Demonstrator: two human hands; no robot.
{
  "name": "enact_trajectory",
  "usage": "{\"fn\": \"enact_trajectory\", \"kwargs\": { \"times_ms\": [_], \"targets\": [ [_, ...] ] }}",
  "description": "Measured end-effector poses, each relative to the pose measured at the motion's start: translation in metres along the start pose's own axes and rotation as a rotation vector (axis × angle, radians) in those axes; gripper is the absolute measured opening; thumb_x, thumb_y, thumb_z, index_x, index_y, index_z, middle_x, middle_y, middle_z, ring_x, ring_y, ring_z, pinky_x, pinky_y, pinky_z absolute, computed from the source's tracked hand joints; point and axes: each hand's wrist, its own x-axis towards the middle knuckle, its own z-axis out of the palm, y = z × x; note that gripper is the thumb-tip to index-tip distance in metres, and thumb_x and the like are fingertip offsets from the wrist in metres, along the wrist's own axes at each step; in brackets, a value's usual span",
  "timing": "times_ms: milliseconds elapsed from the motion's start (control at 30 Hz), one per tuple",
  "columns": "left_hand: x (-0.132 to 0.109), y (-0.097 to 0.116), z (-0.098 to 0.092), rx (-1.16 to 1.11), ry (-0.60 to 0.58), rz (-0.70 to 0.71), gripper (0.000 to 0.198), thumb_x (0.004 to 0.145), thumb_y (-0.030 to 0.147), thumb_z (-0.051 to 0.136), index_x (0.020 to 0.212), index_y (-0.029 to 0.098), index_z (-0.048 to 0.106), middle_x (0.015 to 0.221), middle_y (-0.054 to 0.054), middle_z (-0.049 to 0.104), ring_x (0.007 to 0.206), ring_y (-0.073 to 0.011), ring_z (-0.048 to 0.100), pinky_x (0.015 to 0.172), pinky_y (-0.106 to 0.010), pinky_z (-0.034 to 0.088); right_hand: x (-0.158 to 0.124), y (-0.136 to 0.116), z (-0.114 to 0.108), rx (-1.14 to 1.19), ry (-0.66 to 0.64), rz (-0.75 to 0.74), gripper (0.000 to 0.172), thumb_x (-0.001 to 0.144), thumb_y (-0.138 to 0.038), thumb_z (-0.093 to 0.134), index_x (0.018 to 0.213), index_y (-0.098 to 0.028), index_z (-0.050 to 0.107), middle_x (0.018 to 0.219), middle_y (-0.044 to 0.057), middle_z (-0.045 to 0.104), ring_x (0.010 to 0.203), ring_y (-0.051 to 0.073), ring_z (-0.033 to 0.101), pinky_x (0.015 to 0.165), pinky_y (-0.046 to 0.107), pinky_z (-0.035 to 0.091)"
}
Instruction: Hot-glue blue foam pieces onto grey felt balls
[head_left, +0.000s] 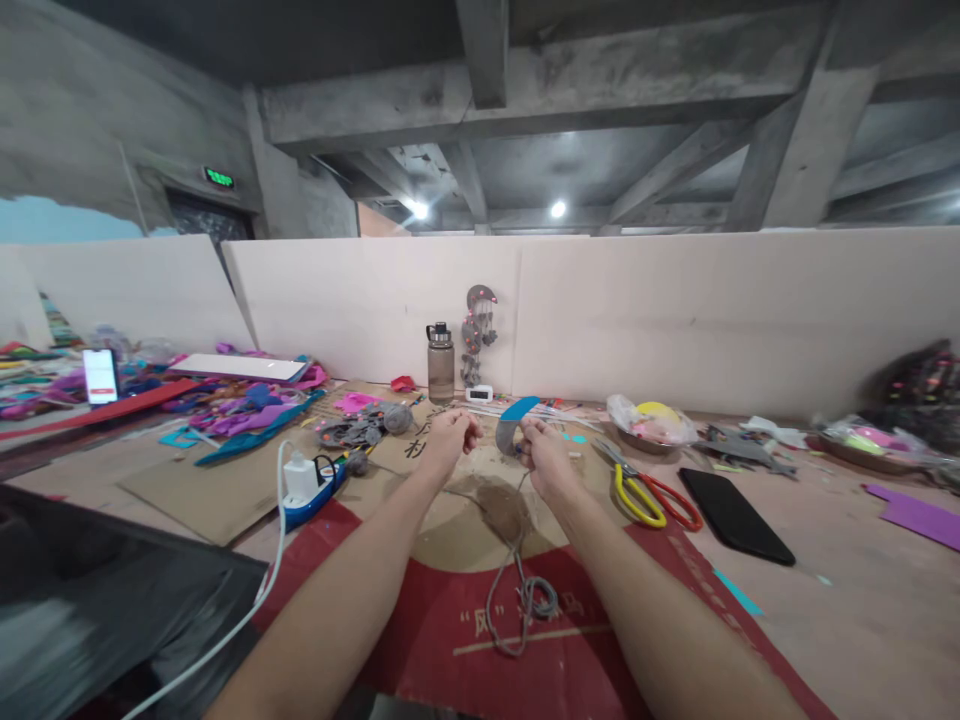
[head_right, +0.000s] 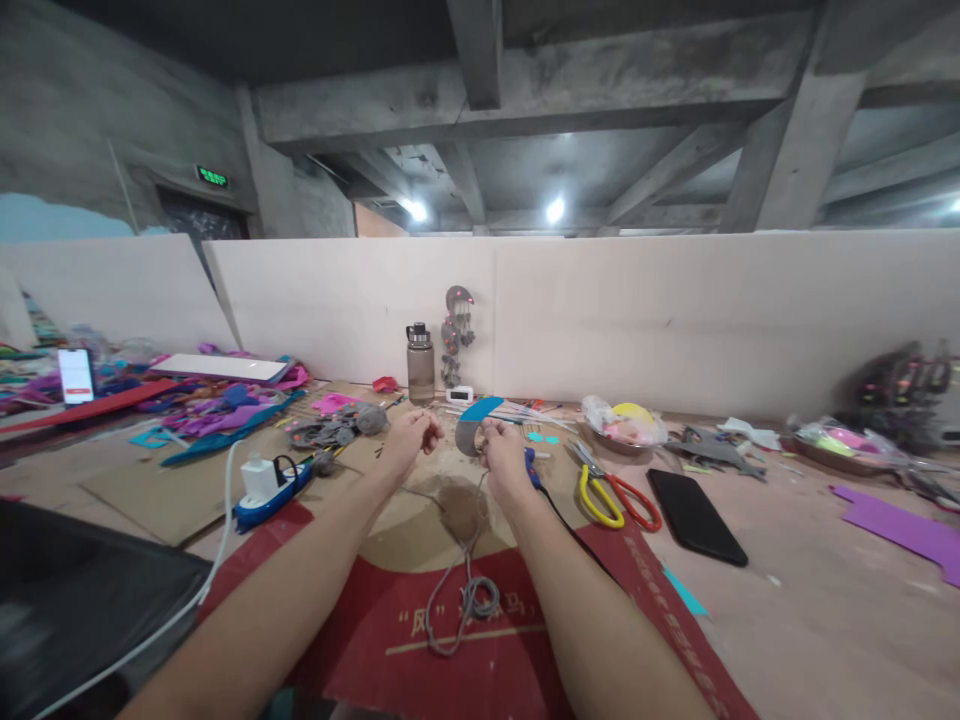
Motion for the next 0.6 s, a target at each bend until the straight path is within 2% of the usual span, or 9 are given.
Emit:
{"fn": "enact_trajectory", "kwargs": {
  "times_ms": [167, 333, 500, 600],
  "targets": [
    [0.0025, -0.0016, 0.001, -0.034, -0.02, 0.013, 0.018, 0.072, 0.03, 0.057, 0.083, 0.015, 0.056, 0.065, -0.001, 0.062, 0.046, -0.0077, 0.052, 0.042, -0.019, 0.036, 0.0008, 0.0008, 0.0, -0.007, 0.001, 0.004, 0.03, 0.062, -0.036, 0.07, 0.068, -0.021, 0.045, 0.044, -0.012, 0.026, 0.037, 0.004, 0.02, 0.036, 0.02, 0.011],
    [0.0026, -0.0043, -0.0005, 0.063, -0.034, 0.057, 0.028, 0.076, 0.042, 0.059, 0.074, 0.015, 0.053, 0.062, -0.001, 0.06, 0.045, -0.0085, 0.052, 0.041, -0.02, 0.037, 0.0004, 0.0008, 0.0, 0.002, 0.006, -0.001, 0.031, 0.06, -0.036, 0.071, 0.07, -0.021, 0.046, 0.044, -0.012, 0.026, 0.038, 0.004, 0.02, 0.036, 0.019, 0.012],
    [-0.0008, -0.0007, -0.0017, 0.139, -0.032, 0.08, 0.024, 0.079, 0.041, 0.054, 0.076, 0.018, 0.049, 0.058, 0.002, 0.058, 0.041, -0.0077, 0.048, 0.039, -0.019, 0.032, -0.0015, 0.0002, 0.0002, 0.002, -0.008, -0.007, 0.03, 0.06, -0.036, 0.07, 0.069, -0.021, 0.046, 0.045, -0.012, 0.027, 0.038, 0.004, 0.02, 0.038, 0.02, 0.012],
    [-0.001, 0.003, -0.0023, 0.181, 0.012, 0.1, 0.022, 0.08, 0.04, 0.052, 0.073, 0.019, 0.048, 0.052, 0.004, 0.053, 0.04, -0.0072, 0.043, 0.04, -0.019, 0.029, -0.0019, -0.0004, 0.0007, -0.009, -0.005, -0.002, 0.029, 0.061, -0.036, 0.069, 0.068, -0.021, 0.045, 0.045, -0.012, 0.027, 0.038, 0.004, 0.018, 0.038, 0.02, 0.011]
  ]
}}
